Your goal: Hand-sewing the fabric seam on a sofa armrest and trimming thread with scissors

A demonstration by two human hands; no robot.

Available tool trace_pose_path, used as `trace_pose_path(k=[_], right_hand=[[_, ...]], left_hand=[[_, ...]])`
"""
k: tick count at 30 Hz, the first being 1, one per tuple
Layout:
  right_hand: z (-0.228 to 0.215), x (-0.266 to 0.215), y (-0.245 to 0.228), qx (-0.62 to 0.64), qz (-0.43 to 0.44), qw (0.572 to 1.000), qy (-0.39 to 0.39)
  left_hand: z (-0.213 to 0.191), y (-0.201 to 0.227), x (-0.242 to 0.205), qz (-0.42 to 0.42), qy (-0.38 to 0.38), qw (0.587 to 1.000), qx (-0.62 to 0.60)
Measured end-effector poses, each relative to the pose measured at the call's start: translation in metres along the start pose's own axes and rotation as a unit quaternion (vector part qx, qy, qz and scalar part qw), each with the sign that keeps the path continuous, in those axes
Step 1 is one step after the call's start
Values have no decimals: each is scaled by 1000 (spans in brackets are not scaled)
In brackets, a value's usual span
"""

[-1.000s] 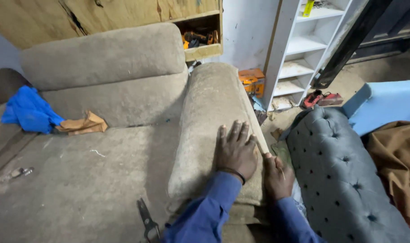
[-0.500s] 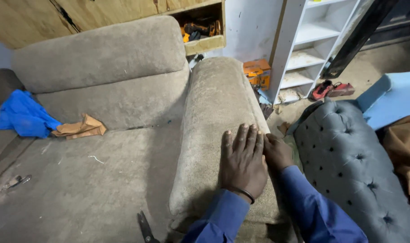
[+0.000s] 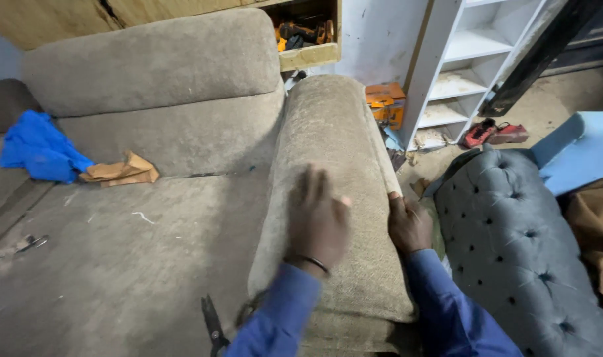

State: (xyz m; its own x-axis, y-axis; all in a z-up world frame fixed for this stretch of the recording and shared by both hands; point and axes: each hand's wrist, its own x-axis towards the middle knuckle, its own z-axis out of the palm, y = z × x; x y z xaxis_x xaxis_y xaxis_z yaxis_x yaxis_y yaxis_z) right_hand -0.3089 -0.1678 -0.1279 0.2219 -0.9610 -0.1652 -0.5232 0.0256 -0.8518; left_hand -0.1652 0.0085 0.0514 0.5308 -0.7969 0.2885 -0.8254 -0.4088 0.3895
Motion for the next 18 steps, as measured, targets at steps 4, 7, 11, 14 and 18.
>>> trace_pose_path(k=[4, 7, 11, 14, 18], right_hand=[[3, 6, 4, -72, -4, 997, -27], [8, 14, 11, -70, -7, 997, -32], [8, 17, 20, -50, 0, 998, -30], [13, 19, 29, -52, -7, 998, -21], [13, 18, 25, -51, -7, 998, -32]], left_hand=[[20, -102, 31, -162, -106, 974, -121], [74, -194, 68, -191, -142, 953, -185], [125, -257, 127, -218, -177, 950, -135], [127, -231, 160, -220, -192, 953, -78], [147, -202, 164, -108, -129, 980, -105]])
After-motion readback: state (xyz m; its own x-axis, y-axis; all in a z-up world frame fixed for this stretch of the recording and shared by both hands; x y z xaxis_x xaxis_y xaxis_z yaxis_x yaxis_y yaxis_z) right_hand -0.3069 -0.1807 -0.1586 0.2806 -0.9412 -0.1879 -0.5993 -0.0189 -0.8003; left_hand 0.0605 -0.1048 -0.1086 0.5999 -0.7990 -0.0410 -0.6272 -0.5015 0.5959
